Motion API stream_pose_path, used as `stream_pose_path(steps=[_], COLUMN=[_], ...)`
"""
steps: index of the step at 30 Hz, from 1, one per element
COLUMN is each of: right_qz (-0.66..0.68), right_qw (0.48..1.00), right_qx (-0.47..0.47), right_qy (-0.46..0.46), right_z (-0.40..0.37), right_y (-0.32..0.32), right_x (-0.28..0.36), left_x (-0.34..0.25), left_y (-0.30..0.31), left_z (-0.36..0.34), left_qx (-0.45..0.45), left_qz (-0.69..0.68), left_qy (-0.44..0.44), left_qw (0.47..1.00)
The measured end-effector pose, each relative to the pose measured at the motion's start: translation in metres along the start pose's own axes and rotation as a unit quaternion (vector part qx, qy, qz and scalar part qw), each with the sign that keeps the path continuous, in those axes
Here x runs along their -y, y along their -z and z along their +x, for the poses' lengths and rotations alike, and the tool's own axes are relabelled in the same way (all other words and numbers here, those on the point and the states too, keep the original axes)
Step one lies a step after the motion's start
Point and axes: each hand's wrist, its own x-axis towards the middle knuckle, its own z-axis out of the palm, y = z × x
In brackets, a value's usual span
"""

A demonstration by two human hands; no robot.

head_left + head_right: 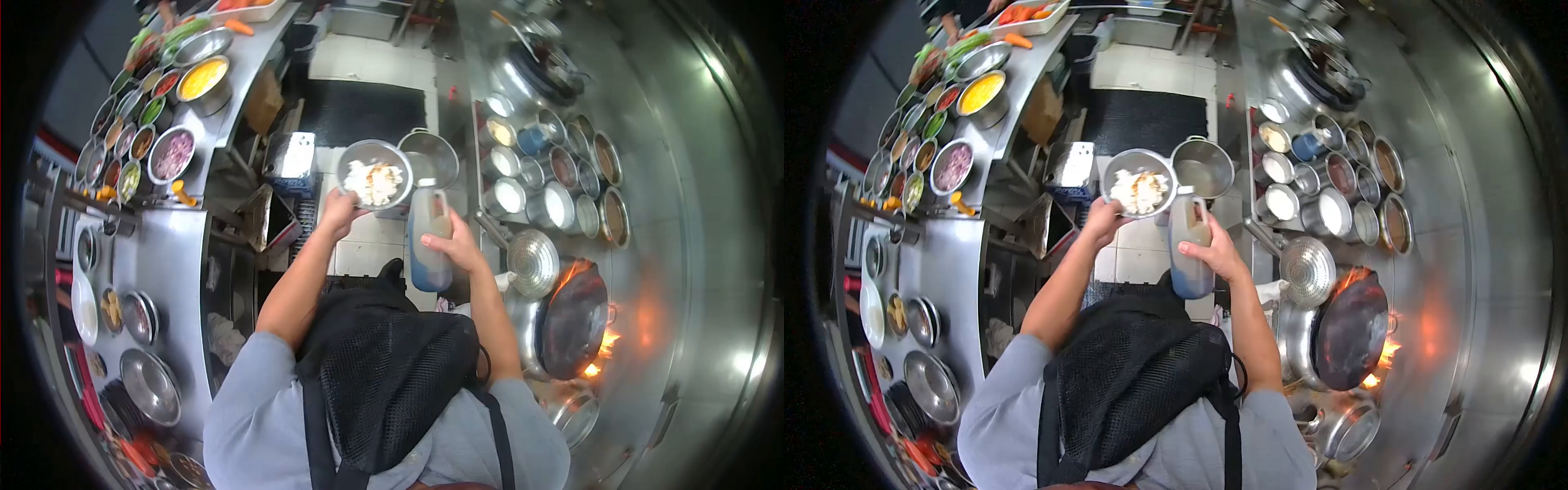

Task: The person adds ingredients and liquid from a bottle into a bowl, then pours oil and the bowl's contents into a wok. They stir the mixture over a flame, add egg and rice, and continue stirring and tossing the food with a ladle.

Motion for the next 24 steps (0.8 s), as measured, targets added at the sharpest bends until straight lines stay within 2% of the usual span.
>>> stream_pose_path(steps=[2, 3, 5, 7, 8, 9, 10, 11, 12, 13, 14, 16, 17, 18, 19, 20, 23, 24], right_qz=[0.044, 0.050, 0.057, 0.057, 0.020, -0.028, -0.019, -0.040, -0.125, -0.260, -0.303, -0.413, -0.392, -0.446, -0.473, -0.438, -0.457, -0.397], right_qw=[0.994, 0.993, 0.967, 0.943, 0.922, 0.906, 0.889, 0.867, 0.830, 0.746, 0.722, 0.667, 0.672, 0.610, 0.627, 0.625, 0.539, 0.627], right_qx=[-0.071, -0.086, -0.182, -0.265, -0.303, -0.346, -0.389, -0.420, -0.479, -0.557, -0.565, -0.584, -0.579, -0.609, -0.586, -0.614, -0.679, -0.630], right_qy=[0.065, 0.066, 0.171, 0.193, 0.240, 0.242, 0.242, 0.264, 0.256, 0.255, 0.259, 0.208, 0.244, 0.240, 0.201, 0.199, 0.200, 0.229], right_z=[-0.010, -0.012, -0.009, -0.014, -0.004, 0.003, 0.014, 0.029, 0.042, 0.062, 0.081, 0.110, 0.122, 0.130, 0.129, 0.138, 0.162, 0.171], right_y=[0.019, 0.033, 0.065, 0.097, 0.124, 0.151, 0.172, 0.199, 0.219, 0.244, 0.276, 0.322, 0.332, 0.342, 0.340, 0.347, 0.351, 0.356], right_x=[0.005, 0.006, 0.009, 0.034, 0.031, 0.031, 0.034, 0.029, 0.031, 0.024, 0.011, -0.006, -0.015, -0.027, -0.030, -0.050, -0.092, -0.113], left_x=[-0.010, -0.009, -0.017, -0.018, -0.019, -0.021, -0.021, -0.020, -0.024, -0.019, -0.017, -0.015, -0.020, -0.021, -0.020, -0.022, -0.032, -0.036], left_y=[0.000, 0.006, 0.008, 0.017, 0.023, 0.030, 0.043, 0.057, 0.053, 0.073, 0.085, 0.089, 0.091, 0.103, 0.108, 0.117, 0.149, 0.162], left_z=[-0.015, -0.015, -0.030, -0.038, -0.043, -0.048, -0.049, -0.055, -0.067, -0.068, -0.074, -0.090, -0.101, -0.109, -0.116, -0.123, -0.136, -0.141], left_qx=[0.013, 0.020, 0.034, -0.008, -0.035, -0.066, -0.066, -0.074, -0.140, -0.171, -0.157, -0.265, -0.308, -0.334, -0.375, -0.392, -0.441, -0.468], left_qz=[-0.050, -0.074, -0.115, -0.123, -0.123, -0.126, -0.118, -0.114, -0.117, -0.123, -0.156, -0.159, -0.168, -0.177, -0.185, -0.192, -0.200, -0.233], left_qy=[0.014, 0.027, 0.021, -0.002, -0.017, -0.033, -0.039, -0.051, -0.075, -0.083, -0.119, -0.164, -0.193, -0.209, -0.227, -0.247, -0.297, -0.298], left_qw=[0.999, 0.997, 0.993, 0.992, 0.992, 0.989, 0.990, 0.989, 0.980, 0.974, 0.968, 0.937, 0.916, 0.902, 0.880, 0.865, 0.823, 0.799])
